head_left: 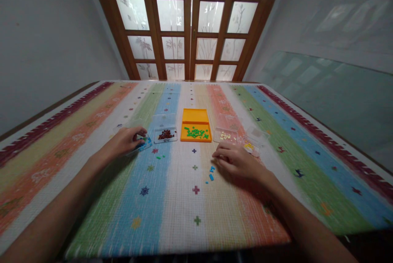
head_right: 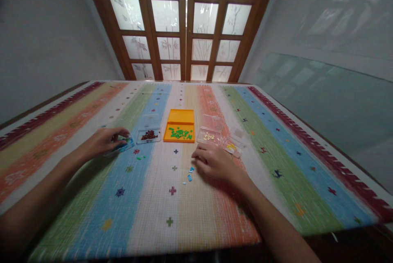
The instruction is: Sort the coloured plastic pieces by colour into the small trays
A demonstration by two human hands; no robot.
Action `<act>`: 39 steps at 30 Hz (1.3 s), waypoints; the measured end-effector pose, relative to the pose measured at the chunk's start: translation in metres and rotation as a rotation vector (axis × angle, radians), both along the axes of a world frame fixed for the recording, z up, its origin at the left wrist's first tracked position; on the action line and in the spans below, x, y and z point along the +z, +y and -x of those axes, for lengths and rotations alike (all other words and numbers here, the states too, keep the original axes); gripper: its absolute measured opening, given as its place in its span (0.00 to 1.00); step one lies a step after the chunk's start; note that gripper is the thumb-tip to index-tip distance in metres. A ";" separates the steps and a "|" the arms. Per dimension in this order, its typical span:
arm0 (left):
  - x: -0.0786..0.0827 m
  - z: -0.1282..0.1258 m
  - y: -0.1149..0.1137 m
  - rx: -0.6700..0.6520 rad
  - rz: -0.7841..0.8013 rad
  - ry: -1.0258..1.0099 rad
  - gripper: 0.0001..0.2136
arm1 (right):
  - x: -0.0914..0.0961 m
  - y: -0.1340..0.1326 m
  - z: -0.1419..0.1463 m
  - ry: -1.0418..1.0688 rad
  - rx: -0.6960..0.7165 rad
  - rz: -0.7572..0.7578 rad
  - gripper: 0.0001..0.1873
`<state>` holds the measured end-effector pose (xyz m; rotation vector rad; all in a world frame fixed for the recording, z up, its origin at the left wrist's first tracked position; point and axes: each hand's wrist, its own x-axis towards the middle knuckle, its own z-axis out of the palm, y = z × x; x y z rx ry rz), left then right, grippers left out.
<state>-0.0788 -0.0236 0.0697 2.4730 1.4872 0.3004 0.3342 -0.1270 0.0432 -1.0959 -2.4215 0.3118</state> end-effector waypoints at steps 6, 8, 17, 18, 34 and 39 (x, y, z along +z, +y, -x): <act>-0.004 0.006 0.001 -0.010 0.022 0.029 0.13 | 0.000 0.000 0.000 0.002 0.004 0.014 0.08; -0.005 0.005 0.002 -0.009 0.017 0.038 0.14 | -0.001 0.000 0.000 0.004 0.005 0.004 0.08; -0.010 -0.001 0.005 -0.036 -0.016 0.016 0.11 | 0.003 -0.001 0.001 -0.008 -0.006 0.026 0.09; -0.011 -0.002 0.005 -0.039 -0.017 0.013 0.11 | 0.002 -0.001 0.001 -0.006 -0.006 0.024 0.09; -0.003 -0.019 -0.051 -0.228 -0.076 -0.230 0.12 | -0.002 0.001 -0.002 -0.007 -0.012 0.007 0.08; -0.031 -0.031 -0.062 -0.293 -0.063 -0.256 0.11 | 0.000 0.000 -0.001 0.001 -0.005 0.013 0.08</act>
